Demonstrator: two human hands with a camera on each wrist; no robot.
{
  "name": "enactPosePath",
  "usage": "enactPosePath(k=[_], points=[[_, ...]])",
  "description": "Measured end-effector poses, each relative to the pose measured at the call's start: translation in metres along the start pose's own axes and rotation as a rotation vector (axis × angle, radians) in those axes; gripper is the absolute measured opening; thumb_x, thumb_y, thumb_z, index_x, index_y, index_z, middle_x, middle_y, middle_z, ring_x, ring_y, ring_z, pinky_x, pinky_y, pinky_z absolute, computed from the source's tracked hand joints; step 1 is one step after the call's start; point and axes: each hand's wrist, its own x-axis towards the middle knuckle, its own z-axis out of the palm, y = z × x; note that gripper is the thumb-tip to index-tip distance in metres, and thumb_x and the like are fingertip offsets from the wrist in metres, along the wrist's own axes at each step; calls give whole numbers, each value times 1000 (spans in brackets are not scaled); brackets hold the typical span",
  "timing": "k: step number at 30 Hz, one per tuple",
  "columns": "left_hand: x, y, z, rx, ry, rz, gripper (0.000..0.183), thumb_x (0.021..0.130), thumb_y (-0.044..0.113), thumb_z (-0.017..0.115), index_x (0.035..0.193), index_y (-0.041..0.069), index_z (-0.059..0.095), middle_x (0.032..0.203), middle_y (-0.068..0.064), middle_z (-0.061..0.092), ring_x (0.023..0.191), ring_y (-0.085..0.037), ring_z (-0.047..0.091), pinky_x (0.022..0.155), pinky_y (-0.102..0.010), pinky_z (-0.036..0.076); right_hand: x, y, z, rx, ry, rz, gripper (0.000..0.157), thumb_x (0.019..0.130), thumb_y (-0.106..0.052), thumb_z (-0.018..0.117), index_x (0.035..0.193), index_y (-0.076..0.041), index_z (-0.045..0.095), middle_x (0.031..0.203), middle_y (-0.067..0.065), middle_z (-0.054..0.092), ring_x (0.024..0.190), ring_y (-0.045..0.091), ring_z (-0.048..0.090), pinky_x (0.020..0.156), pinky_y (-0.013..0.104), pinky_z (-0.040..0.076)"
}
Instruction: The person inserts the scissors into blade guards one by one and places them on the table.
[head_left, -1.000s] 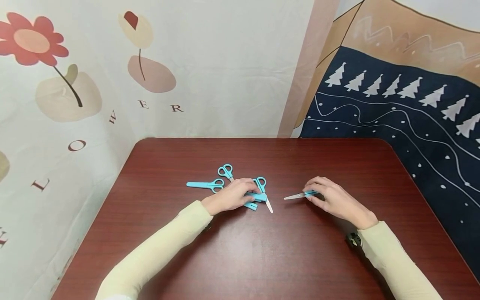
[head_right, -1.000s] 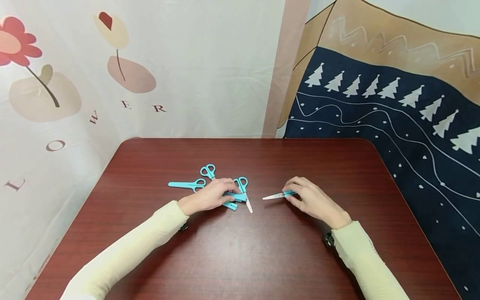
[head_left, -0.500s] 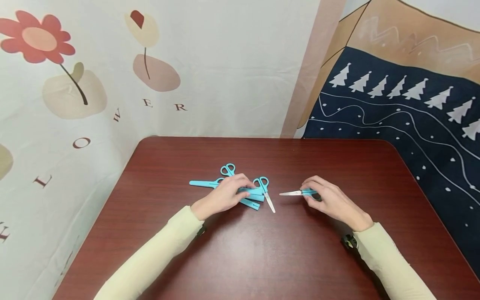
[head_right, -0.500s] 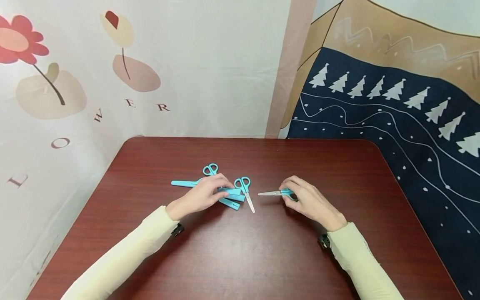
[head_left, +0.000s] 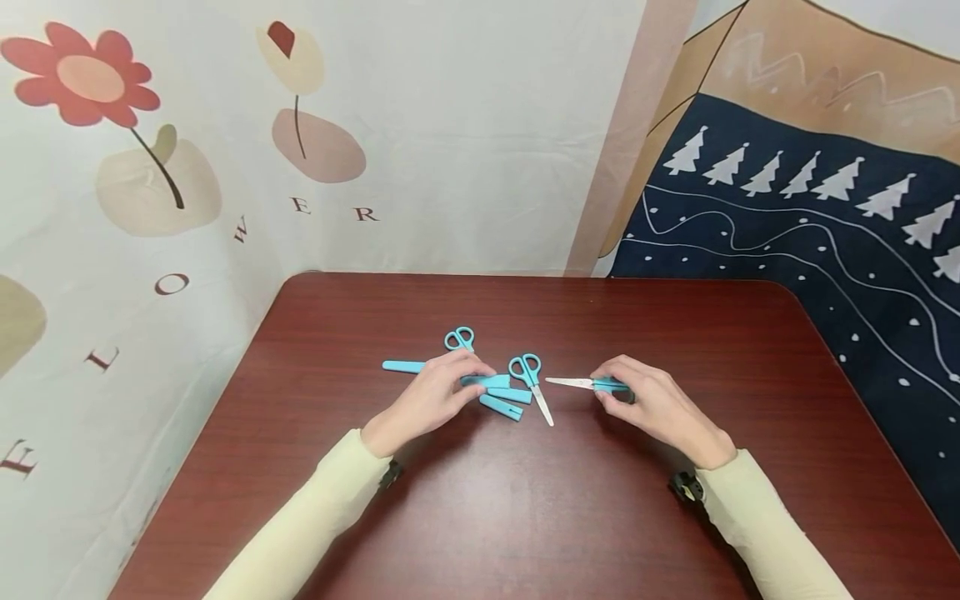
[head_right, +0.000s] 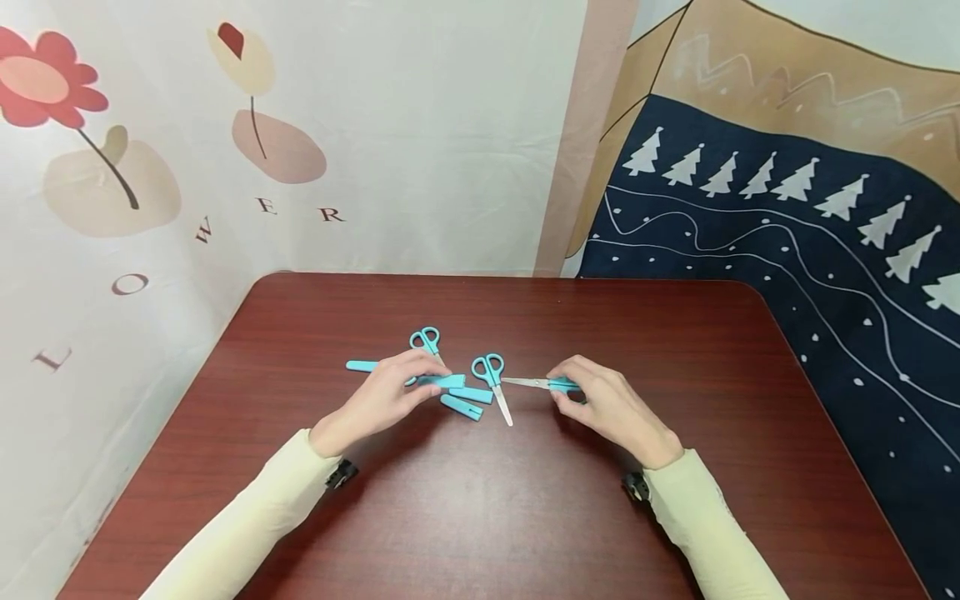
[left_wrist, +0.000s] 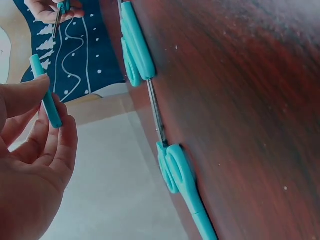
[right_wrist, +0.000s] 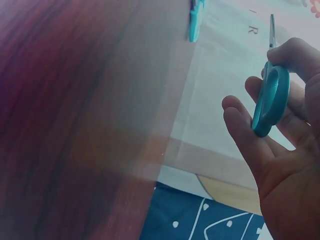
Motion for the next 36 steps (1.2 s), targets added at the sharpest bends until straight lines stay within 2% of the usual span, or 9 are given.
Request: enactPosePath(k=[4, 12, 17, 20, 25, 30, 36], points=[[-4, 3, -2, 0, 25, -2, 26, 89, 1, 80, 114, 8, 76, 104, 0, 67, 72, -9, 55, 67, -26, 50, 2, -5, 2, 4, 16, -20, 27, 90, -13, 81, 114, -21, 70, 105, -14, 63, 84, 5, 57, 73, 26, 55], [-11, 11, -8, 3, 54, -41, 25, 90, 5, 80, 115, 9, 76, 113, -1, 68, 94, -14, 64, 73, -28, 53, 5, -14, 4, 4, 48, -69, 32, 89, -12, 82, 120, -13, 72, 110, -8, 65, 84, 8, 61, 72, 29, 57], [-14, 13, -10, -2, 90, -40, 26, 89, 3, 81, 114, 9, 76, 114, -2, 69, 101, -17, 67, 79, -35, 57, 7, -21, 3, -11, 56, -83, 32, 88, -11, 83, 117, -13, 73, 112, -7, 65, 86, 6, 62, 75, 28, 58], [-15, 15, -10, -10, 115, -23, 26, 88, 1, 81, 112, 9, 76, 113, -1, 69, 99, -17, 67, 79, -35, 58, 8, -24, 4, -18, 76, -103, 31, 86, -11, 84, 115, -14, 73, 112, -7, 66, 87, 6, 62, 77, 24, 57], [-17, 17, -9, -3, 142, 0, 28, 86, 0, 82, 112, 9, 77, 111, -1, 69, 88, -15, 65, 70, -28, 54, 12, -28, 6, -24, 124, -163, 30, 84, -8, 84, 112, -13, 74, 110, -6, 67, 88, 6, 63, 79, 15, 53], [-18, 18, -8, 3, 156, 14, 27, 87, 0, 82, 112, 9, 78, 110, 0, 69, 81, -12, 62, 65, -24, 52, 15, -33, 8, -29, 163, -222, 30, 83, -6, 82, 111, -13, 73, 109, -6, 68, 88, 7, 63, 78, 18, 54], [-20, 19, -6, 17, 172, 31, 27, 86, -1, 82, 111, 9, 78, 109, -1, 69, 83, -13, 61, 66, -23, 51, 17, -39, 10, -18, 152, -236, 28, 84, -6, 80, 110, -13, 73, 107, -6, 67, 88, 7, 63, 76, 20, 55]])
